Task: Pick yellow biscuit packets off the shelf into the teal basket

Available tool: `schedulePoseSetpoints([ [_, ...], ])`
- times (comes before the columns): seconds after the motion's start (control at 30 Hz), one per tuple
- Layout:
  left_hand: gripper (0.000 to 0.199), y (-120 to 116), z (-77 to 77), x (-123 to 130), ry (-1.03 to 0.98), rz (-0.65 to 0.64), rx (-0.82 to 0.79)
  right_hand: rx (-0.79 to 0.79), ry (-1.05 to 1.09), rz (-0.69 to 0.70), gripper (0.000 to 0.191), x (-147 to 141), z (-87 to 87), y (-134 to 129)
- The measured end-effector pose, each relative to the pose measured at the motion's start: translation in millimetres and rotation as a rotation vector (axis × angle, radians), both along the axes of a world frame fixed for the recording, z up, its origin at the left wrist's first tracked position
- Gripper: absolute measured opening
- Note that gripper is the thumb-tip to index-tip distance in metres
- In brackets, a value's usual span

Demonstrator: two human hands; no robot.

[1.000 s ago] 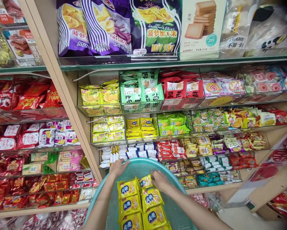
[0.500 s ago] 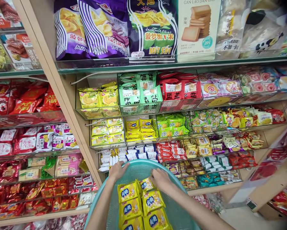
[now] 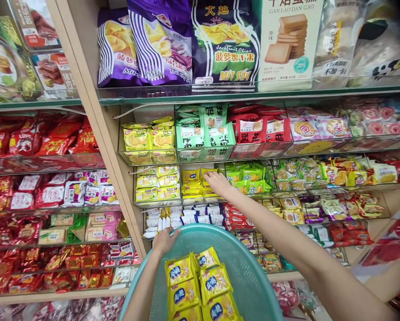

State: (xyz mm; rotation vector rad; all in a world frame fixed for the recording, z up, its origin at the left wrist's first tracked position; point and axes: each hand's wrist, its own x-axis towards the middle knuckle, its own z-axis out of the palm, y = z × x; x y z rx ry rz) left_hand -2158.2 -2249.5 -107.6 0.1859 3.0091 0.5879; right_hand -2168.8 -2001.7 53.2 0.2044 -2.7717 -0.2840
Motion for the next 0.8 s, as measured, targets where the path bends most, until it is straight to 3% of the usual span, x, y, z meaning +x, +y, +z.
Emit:
schedulePoseSetpoints([
  [0.13, 0.059, -5, 2.1, 3, -0.013, 0.024, 0.007, 0.045, -0.128, -0.009, 0.042, -20, 4.8, 3],
  [0.3, 0.057, -11, 2.7, 3, -0.01, 0.023, 0.024, 0.077, -0.217, -0.041, 0.025, -27, 12.0, 3],
  [0.8, 0.061, -9, -3.0, -4, -0.008, 0.021, 0.011, -0.012, -0.013, -0.037, 0.033, -22, 0.3, -1],
])
